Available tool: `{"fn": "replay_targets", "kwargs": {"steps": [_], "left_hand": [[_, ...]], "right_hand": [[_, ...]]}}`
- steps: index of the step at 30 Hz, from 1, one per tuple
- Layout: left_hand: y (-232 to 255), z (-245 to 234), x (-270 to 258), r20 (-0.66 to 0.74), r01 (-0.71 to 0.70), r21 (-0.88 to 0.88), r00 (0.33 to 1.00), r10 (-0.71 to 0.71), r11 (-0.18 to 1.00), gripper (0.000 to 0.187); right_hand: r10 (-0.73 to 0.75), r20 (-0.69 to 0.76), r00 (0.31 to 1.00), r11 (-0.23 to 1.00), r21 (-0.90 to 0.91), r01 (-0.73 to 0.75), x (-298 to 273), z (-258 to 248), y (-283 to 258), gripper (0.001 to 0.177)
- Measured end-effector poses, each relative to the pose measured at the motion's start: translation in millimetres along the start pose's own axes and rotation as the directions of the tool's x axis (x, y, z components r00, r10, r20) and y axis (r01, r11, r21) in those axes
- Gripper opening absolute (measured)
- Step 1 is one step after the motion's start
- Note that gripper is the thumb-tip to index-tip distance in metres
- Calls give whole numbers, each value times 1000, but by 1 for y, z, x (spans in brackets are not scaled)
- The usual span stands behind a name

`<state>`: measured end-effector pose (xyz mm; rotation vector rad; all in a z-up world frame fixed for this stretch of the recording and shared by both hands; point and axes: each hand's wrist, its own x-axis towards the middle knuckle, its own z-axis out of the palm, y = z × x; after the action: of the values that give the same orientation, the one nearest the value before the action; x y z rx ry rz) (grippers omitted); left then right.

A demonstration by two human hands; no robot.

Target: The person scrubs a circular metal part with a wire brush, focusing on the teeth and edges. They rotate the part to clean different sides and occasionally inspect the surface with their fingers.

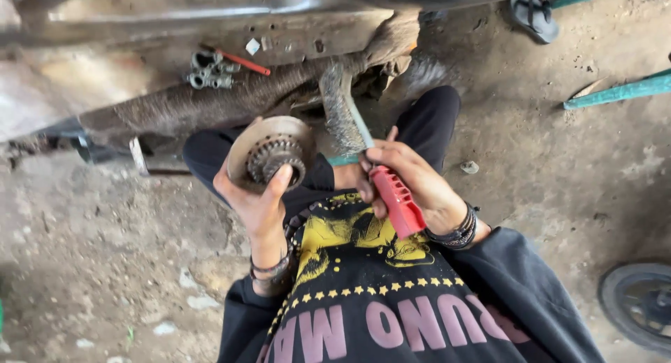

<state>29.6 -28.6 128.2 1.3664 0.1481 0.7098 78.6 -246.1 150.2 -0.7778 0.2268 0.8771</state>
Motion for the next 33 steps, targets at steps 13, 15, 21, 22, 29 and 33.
{"fn": "replay_targets", "kwargs": {"steps": [13,15,21,22,29,33], "left_hand": [[25,16,-15,714,-166,278,694,-88,946,102],[33,33,-18,872,-269,350,443,-208,897,60],[-1,96,-34,985,-377,173,66,-160,910,100],[-6,106,-36,986,-367,167,53,-158,915,100],[-30,148,-58,985,-518,143,-6,-171,843,105],[-44,153,-74,983,-548,125,-45,-178,827,116]], "right_hand": [[-275,-333,902,794,451,409,-18,-58,23,19],[-435,-587,683,731,213,649,-24,-68,29,17],[-655,-677,335,400,65,914,-37,-98,36,17],[-650,-688,324,398,56,916,-41,-101,36,17],[-631,-773,63,308,-174,935,-53,-107,20,20],[-623,-781,47,252,-144,957,-57,-121,21,20]]}}
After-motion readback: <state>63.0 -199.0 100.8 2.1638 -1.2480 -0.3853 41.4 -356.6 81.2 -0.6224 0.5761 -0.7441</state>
